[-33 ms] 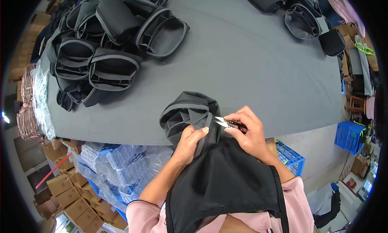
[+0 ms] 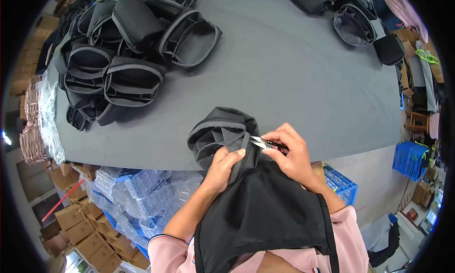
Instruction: The person is inspecting and trimming small gray fabric pouches using a nipping tool on a workbench.
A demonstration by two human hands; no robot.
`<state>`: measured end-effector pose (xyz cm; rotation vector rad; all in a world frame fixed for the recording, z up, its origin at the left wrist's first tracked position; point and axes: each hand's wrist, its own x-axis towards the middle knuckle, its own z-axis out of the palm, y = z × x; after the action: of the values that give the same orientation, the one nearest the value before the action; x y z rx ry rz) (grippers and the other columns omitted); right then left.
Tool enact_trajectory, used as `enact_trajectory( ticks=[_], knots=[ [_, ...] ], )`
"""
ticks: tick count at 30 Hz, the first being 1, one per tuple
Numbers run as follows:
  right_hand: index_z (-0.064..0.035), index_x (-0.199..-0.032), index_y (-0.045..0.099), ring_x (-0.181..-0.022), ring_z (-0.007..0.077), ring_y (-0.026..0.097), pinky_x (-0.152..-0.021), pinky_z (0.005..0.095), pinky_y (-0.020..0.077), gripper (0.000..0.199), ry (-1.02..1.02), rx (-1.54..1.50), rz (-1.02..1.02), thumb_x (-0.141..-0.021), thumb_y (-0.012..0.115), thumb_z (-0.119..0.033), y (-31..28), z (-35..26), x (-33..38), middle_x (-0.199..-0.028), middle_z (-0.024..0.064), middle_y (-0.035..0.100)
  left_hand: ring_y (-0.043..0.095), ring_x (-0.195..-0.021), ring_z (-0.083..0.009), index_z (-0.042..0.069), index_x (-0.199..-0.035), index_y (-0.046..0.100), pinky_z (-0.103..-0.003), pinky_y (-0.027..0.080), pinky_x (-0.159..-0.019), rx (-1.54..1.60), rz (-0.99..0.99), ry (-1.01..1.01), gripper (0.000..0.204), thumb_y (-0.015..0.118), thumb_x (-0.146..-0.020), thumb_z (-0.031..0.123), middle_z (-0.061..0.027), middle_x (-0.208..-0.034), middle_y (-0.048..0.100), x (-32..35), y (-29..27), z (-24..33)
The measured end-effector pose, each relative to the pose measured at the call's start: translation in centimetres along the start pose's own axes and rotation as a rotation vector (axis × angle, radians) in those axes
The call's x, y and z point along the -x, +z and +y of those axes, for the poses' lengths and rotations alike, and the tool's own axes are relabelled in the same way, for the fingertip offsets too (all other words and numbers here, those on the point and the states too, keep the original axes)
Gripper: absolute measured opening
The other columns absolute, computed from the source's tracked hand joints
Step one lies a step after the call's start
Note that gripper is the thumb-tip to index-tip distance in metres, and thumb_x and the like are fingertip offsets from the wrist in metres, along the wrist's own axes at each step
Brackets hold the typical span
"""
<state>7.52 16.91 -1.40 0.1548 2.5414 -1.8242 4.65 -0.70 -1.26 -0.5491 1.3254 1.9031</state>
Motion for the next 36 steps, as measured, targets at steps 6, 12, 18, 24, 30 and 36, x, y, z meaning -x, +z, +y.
enact_trajectory(
  ticks=[6, 12, 18, 24, 30, 36],
  knots=[
    [-0.0034, -0.090, 0.063, -0.067, 0.0156, 0.053, -0.058, 0.0261, 0.0424, 0.020, -0.030, 0.099, -0.131, -0.071, 0.068, -0.005, -0.3, -0.4, -1.1, -0.077, 0.0051, 0.051, 0.040, -0.064, -0.0035, 0.007, -0.065, 0.042, -0.022, 0.035, -0.054, -0.012, -0.010, 0.017, 0.026, 0.059, -0.082, 0.014, 0.0034, -0.069, 0.045, -0.6, -1.5, -1.5],
    [-0.0037, -0.092, 0.061, -0.069, 0.0094, 0.051, -0.061, 0.0243, 0.0411, 0.020, 0.072, -0.305, -0.105, -0.073, 0.068, -0.002, -0.6, -0.2, -1.4, -0.073, 0.0009, 0.047, 0.060, -0.093, -0.0203, -0.004, -0.107, 0.055, -0.033, 0.049, -0.082, 0.293, 0.138, 0.095, 0.030, 0.049, -0.087, 0.017, -0.0131, -0.103, 0.062, -2.2, -2.1, -0.7],
    [-0.0060, -0.089, 0.049, -0.061, 0.0085, 0.039, -0.055, 0.0245, 0.0366, 0.038, 0.131, -0.100, -0.049, -0.066, 0.079, -0.011, 2.6, 1.4, -1.3, -0.066, -0.0019, 0.037, 0.057, -0.097, -0.0218, 0.002, -0.105, 0.053, -0.036, 0.046, -0.089, 0.769, 0.113, 0.203, 0.030, 0.034, -0.097, 0.024, -0.0093, -0.103, 0.060, -8.5, -3.1, 2.2],
    [-0.0036, -0.087, 0.049, -0.060, 0.0134, 0.045, -0.057, 0.0277, 0.0419, 0.035, 0.169, -0.150, 0.150, -0.068, 0.077, -0.013, 4.2, 4.4, -4.5, -0.067, 0.0027, 0.048, 0.053, -0.095, -0.0197, 0.002, -0.106, 0.050, -0.034, 0.045, -0.085, 0.573, 0.037, 0.177, 0.048, 0.039, -0.094, 0.046, -0.0084, -0.102, 0.055, -8.6, -2.7, 1.7],
    [-0.0003, -0.083, 0.055, -0.058, 0.0082, 0.049, -0.052, 0.0227, 0.0394, 0.021, 0.380, -0.361, -0.076, -0.078, 0.069, -0.014, 3.4, 3.4, -6.5, -0.071, 0.0022, 0.058, 0.054, -0.092, -0.0155, -0.004, -0.104, 0.047, -0.033, 0.049, -0.081, -0.370, -0.109, 0.139, 0.052, 0.053, -0.089, 0.045, -0.0100, -0.099, 0.052, -7.4, -2.4, 2.0],
    [-0.0049, -0.077, 0.057, -0.045, 0.0020, 0.035, -0.041, 0.0199, 0.0267, 0.016, 0.591, -0.762, -0.290, -0.080, 0.068, -0.017, 3.6, 4.1, -7.0, -0.058, -0.0036, 0.049, 0.058, -0.081, -0.0137, -0.004, -0.103, 0.047, -0.030, 0.055, -0.072, -0.365, -0.126, -0.002, 0.048, 0.068, -0.081, 0.033, -0.0079, -0.093, 0.054, -6.6, -2.2, 2.5]
  ],
)
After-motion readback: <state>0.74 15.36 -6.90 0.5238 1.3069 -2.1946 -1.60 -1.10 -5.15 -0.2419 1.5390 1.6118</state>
